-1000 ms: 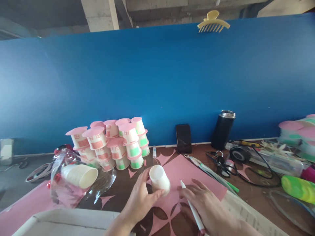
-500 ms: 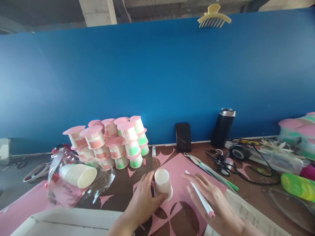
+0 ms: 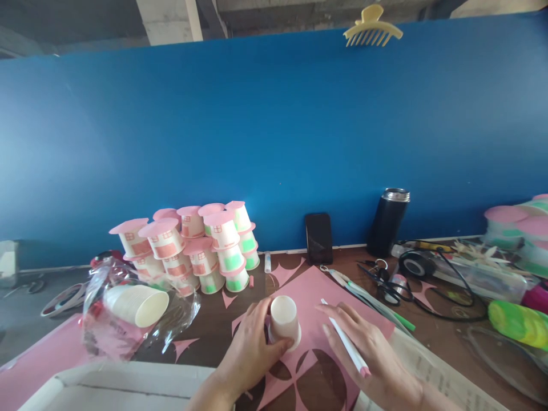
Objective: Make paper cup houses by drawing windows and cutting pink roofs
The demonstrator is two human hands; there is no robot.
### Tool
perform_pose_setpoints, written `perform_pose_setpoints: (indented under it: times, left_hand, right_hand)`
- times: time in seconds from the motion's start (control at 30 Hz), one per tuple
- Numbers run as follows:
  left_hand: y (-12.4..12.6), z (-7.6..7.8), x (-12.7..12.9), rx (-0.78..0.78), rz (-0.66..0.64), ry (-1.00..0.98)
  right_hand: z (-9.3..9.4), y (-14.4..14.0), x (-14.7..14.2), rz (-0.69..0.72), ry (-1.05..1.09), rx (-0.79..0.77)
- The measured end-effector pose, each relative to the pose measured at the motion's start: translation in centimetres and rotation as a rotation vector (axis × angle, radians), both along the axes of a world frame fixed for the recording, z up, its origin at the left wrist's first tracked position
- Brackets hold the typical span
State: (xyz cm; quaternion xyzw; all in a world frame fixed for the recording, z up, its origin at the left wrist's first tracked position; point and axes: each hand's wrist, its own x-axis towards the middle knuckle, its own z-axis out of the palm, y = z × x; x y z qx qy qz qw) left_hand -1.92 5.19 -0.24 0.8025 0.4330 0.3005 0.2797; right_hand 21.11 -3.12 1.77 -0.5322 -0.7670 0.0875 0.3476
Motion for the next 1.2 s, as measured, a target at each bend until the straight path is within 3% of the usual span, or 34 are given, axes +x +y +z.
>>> perform_pose_setpoints:
  times: [0.13,0.3,0.37,0.53,0.63,0.93,1.2]
  left_hand:
    - [0.1,0.7,-0.5,-0.032,-0.03,-0.138]
    - [0.7,1.3,-1.1,0.034,0.167,-0.388]
    - [0.8,1.4,-1.1,0.079,0.16,-0.371]
    - [0.5,1.5,-0.7,0.245,-0.038,-0.162]
    - [0.3,1.6,-0.6,0.25,-0.098,-0.077]
    - [0.3,1.5,-0.4,0.155,-0.104,-0.085]
    - [0.1,1.4,0.1,0.125,-0.097,-0.108]
  right_hand:
    - [0.2,-0.1,0.0,-0.004,0.006,0.005]
    - [-0.5,0.0,0.2,-0.008,-0.019,-0.014]
    - [-0.8,0.1,0.3,0.006,-0.028,-0.037]
    - [-0.8,0.1,0.3,0.018,-0.013,-0.034]
    - [-0.6,0.0,0.2,0.041,0.003,-0.025]
    - [-1.2,0.2,0.2,0.023,-0.013,-0.117]
    - [-0.5,0.0,-0.2,-0.007,-0.023,-0.159]
